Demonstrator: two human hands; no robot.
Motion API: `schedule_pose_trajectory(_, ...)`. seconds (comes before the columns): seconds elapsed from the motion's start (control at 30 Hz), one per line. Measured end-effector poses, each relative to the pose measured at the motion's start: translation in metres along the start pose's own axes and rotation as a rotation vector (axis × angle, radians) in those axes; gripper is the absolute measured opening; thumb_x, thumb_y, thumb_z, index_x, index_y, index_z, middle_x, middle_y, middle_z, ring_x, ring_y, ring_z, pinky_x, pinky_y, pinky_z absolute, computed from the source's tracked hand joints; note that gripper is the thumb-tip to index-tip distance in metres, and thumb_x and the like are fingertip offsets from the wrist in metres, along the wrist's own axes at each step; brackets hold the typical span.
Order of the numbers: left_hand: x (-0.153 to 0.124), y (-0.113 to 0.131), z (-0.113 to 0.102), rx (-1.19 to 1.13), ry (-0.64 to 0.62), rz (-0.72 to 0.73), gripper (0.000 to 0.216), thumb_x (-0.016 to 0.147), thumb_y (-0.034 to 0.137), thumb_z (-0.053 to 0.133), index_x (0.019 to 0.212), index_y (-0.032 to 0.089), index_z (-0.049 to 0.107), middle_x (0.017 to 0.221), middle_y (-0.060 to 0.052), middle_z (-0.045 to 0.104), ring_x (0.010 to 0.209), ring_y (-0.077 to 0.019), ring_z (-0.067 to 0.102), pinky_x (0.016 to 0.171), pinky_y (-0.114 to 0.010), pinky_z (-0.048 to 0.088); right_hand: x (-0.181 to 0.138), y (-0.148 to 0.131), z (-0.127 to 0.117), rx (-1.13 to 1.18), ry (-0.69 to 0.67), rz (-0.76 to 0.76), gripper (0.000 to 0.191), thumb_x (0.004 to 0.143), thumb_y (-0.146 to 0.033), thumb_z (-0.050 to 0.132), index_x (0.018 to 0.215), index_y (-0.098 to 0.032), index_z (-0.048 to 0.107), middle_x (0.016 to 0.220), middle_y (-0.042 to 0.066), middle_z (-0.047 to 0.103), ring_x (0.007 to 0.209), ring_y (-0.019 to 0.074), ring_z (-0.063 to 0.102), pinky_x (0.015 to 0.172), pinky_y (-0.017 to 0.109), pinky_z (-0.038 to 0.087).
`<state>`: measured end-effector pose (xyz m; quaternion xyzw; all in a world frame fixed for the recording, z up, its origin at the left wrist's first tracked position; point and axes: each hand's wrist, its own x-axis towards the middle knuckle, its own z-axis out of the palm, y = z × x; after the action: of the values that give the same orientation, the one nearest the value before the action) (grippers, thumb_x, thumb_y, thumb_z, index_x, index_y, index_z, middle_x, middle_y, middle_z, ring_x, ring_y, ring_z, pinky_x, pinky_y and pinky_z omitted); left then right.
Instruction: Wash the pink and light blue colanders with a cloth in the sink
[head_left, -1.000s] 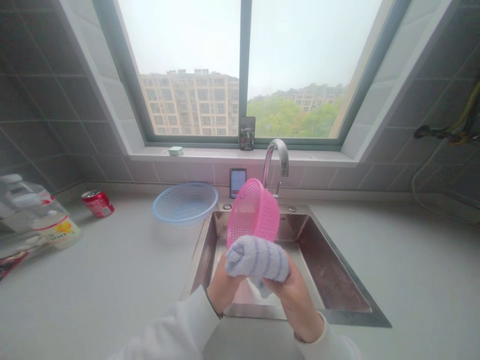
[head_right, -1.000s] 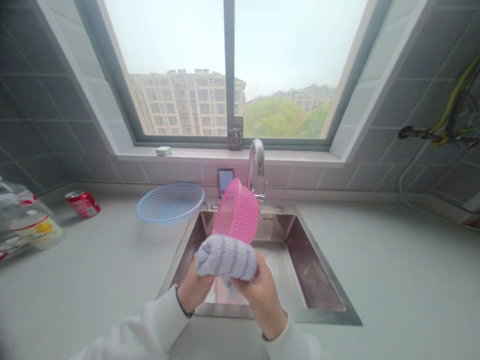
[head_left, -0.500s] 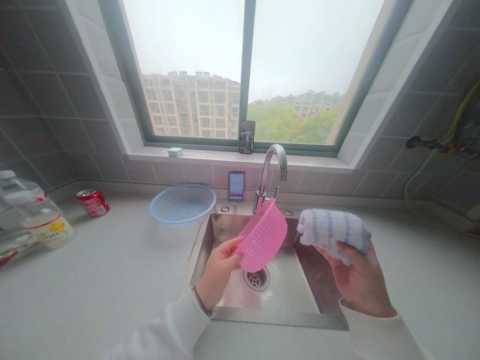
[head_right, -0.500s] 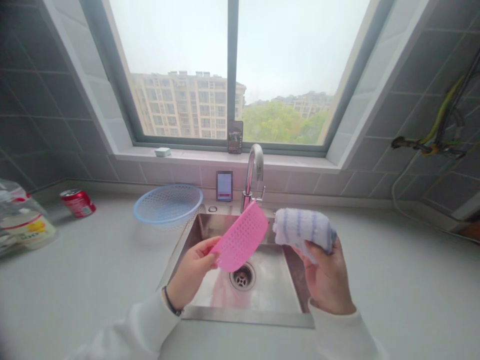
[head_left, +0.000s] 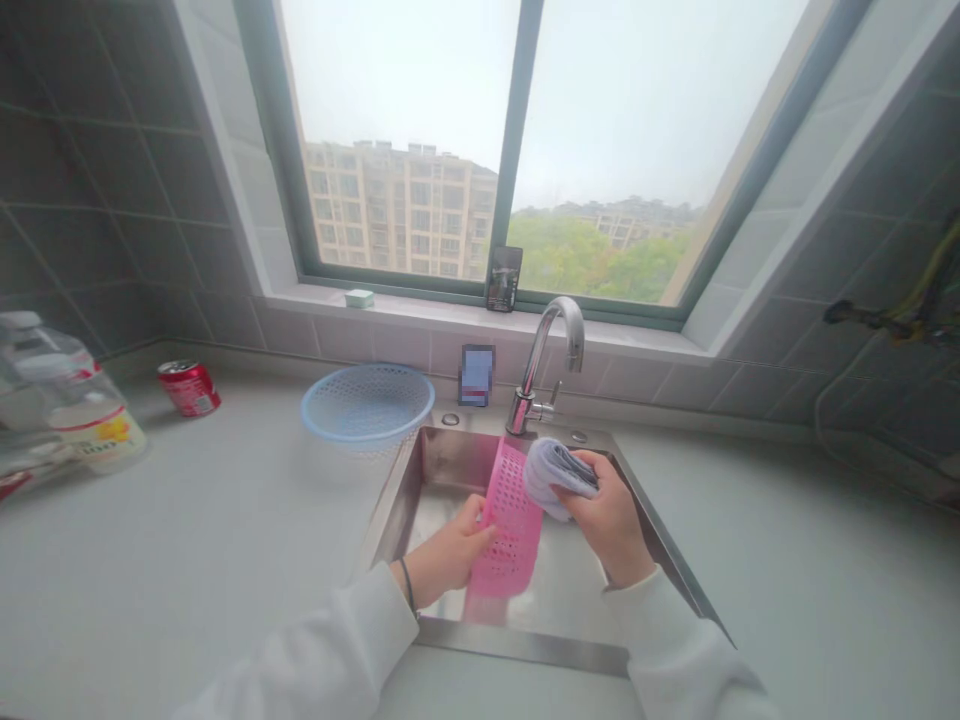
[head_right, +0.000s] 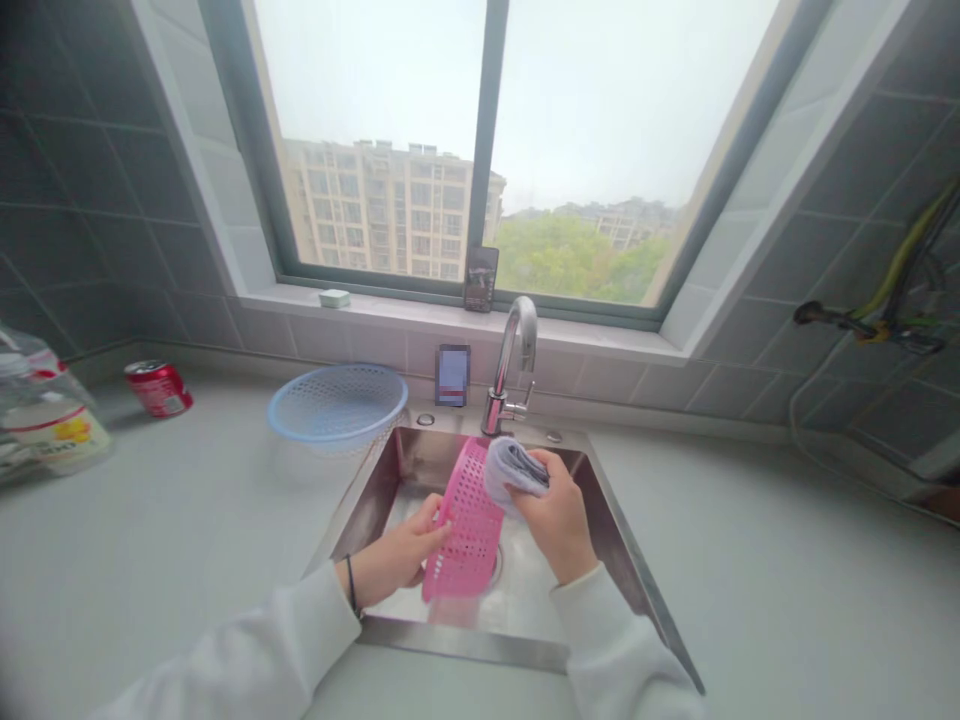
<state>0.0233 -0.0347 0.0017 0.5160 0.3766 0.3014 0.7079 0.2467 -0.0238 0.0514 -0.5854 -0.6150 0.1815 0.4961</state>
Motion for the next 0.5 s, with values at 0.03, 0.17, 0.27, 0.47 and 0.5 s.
schedule_pose_trajectory(0.03, 0.002, -0.001, -0.001, -0.018, -0.014, 0.006, 0.039, 0.085, 0.049, 0.066, 0.106, 0.023, 0.047, 0.081, 0.004, 0.06, 0.058, -0.0079, 0.054, 0.048, -0.017, 0.033, 0.001, 0.002, 0.006, 0.059, -0.029, -0.006, 0.043, 0.074, -0.04, 0.074, 0.11, -0.018, 0.064, 0.104, 0.01, 0.073, 0.094, 0.0289, 0.068, 0.088, 0.045, 0.053)
schedule_pose_trajectory(0.17, 0.014, -0.008, -0.005, -0.109, -0.039, 0.144, 0.048, 0.08, 0.05, 0.073, 0.108, 0.02, 0.05, 0.093, -0.002, 0.065, 0.081, -0.016, 0.064, 0.074, -0.028, 0.048, 0.004, 0.007, 0.034, 0.287, -0.131, -0.056, 0.047, 0.076, -0.041, 0.076, 0.116, -0.019, 0.063, 0.114, 0.012, 0.072, 0.102, 0.0281, 0.068, 0.093, 0.045, 0.053)
schedule_pose_trajectory(0.27, 0.019, -0.01, -0.008, -0.117, -0.05, 0.204, 0.05, 0.078, 0.051, 0.075, 0.11, 0.019, 0.053, 0.097, -0.004, 0.066, 0.089, -0.0196, 0.065, 0.081, -0.031, 0.047, 0.009, 0.009, 0.049, 0.253, -0.08, -0.143, 0.053, 0.077, -0.04, 0.076, 0.123, -0.02, 0.06, 0.12, 0.013, 0.069, 0.107, 0.0282, 0.067, 0.096, 0.048, 0.051)
schedule_pose_trajectory(0.47, 0.025, -0.008, -0.015, -0.147, 0.081, 0.289, 0.05, 0.082, 0.05, 0.07, 0.116, 0.016, 0.057, 0.103, -0.007, 0.067, 0.092, -0.0218, 0.063, 0.082, -0.033, 0.048, 0.02, -0.003, 0.027, -0.006, -0.02, -0.371, 0.035, 0.083, -0.038, 0.069, 0.113, -0.02, 0.069, 0.11, 0.012, 0.071, 0.102, 0.0297, 0.066, 0.092, 0.047, 0.053)
schedule_pose_trajectory(0.5, 0.026, -0.008, -0.016, -0.144, 0.137, 0.296, 0.047, 0.083, 0.049, 0.068, 0.115, 0.016, 0.057, 0.1, -0.007, 0.067, 0.088, -0.0211, 0.063, 0.08, -0.033, 0.048, 0.018, -0.006, 0.021, -0.038, -0.048, -0.403, 0.034, 0.083, -0.036, 0.069, 0.113, -0.022, 0.07, 0.11, 0.012, 0.071, 0.103, 0.0296, 0.065, 0.092, 0.046, 0.052)
